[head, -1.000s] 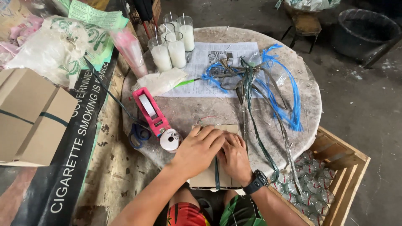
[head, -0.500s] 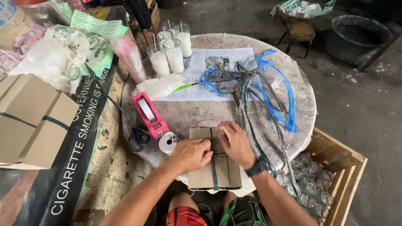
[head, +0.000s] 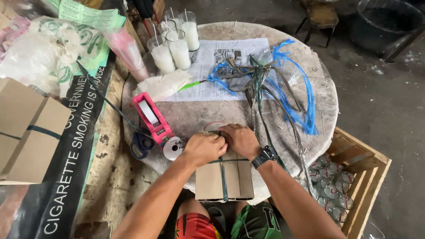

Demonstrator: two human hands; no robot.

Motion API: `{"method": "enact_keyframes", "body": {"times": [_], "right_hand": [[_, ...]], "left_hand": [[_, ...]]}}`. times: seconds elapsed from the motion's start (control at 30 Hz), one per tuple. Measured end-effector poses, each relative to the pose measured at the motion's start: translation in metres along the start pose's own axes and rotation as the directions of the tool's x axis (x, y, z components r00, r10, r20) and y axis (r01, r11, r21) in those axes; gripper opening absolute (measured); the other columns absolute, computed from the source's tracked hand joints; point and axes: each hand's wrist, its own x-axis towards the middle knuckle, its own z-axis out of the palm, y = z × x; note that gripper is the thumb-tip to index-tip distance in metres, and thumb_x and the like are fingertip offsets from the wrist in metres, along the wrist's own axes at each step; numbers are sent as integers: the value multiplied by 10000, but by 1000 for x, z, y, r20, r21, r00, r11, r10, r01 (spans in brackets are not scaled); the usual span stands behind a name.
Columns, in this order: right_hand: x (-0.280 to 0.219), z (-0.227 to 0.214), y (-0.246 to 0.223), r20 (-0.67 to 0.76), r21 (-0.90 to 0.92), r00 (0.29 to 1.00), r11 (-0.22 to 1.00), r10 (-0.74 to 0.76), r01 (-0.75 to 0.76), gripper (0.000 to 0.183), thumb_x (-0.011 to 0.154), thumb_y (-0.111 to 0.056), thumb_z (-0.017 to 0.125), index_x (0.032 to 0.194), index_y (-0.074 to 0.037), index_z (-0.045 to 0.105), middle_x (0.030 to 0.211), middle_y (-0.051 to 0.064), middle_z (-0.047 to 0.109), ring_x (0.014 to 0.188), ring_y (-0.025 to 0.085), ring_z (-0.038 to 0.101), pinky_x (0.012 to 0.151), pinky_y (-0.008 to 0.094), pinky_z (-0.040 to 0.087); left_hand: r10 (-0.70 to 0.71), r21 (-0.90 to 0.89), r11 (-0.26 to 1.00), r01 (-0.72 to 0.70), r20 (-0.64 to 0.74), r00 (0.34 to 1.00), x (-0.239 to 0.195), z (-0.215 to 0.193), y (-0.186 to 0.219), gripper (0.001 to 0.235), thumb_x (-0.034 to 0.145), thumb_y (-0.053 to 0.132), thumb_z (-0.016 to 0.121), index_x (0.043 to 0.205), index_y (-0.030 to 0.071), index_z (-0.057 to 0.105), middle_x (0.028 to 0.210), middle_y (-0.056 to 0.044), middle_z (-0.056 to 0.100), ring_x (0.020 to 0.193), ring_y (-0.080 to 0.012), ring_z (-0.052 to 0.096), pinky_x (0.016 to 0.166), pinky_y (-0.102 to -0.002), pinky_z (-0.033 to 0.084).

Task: The person places cardboard boxes onto a table, wraps green ribbon around the boxes in a cross pattern, and ties the ribbon into knots to secure it, before placing the finished packages into a container.

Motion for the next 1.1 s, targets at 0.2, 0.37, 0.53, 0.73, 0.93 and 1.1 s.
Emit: {"method": "enact_keyframes", "body": {"times": [0.2,0.37,0.53,0.73,0.93,1.1], "right_hand": [[1,0,2,36,-13,999,1000,-24,24,226,833,-196,442,989,-194,605,806,36,619,765,282,597,623,381,477],[1,1,2,41,-10,999,999,-31,31,253,824,-161,421,998,-182,603,822,27,624,780,269,598,629,367,474],[-1,7,7,29,-9,999,999,-36,36,233,813,-175,417,950,-178,605,803,17,619,773,262,600,622,364,471],[-1,12,13,36,-35,998,998,-46,47,203,796,-176,442,898,-130,611,800,34,625,756,262,607,614,359,471],[-3,-7,-9,-15,-203,998,978,-56,52,189,766,-200,467,888,-152,604,808,-9,589,789,220,589,645,323,453],[-24,-24,-36,-217,-264,975,959,48,-106,190,752,-250,529,933,-205,568,826,6,532,821,259,560,678,371,440]], "left_hand": [[31,41,999,-32,25,999,1,10,-7,257,767,266,465,525,183,447,476,19,517,431,-147,555,402,-240,443],[72,34,997,-74,66,995,-7,30,-17,231,778,284,472,581,168,504,506,1,535,435,-161,553,396,-259,444],[112,81,990,-115,44,993,-5,33,-20,220,776,304,471,595,179,486,527,7,536,461,-166,567,419,-274,458],[84,85,992,-90,68,994,-6,38,-23,221,777,329,466,611,184,488,541,13,545,475,-163,576,422,-273,463],[-147,-119,975,187,282,948,4,20,-19,324,821,356,414,597,139,502,523,-39,543,517,-225,581,451,-307,467],[-304,-204,846,493,576,759,18,-16,-13,351,789,379,426,670,89,583,618,-135,588,657,-331,594,555,-409,478]]}}
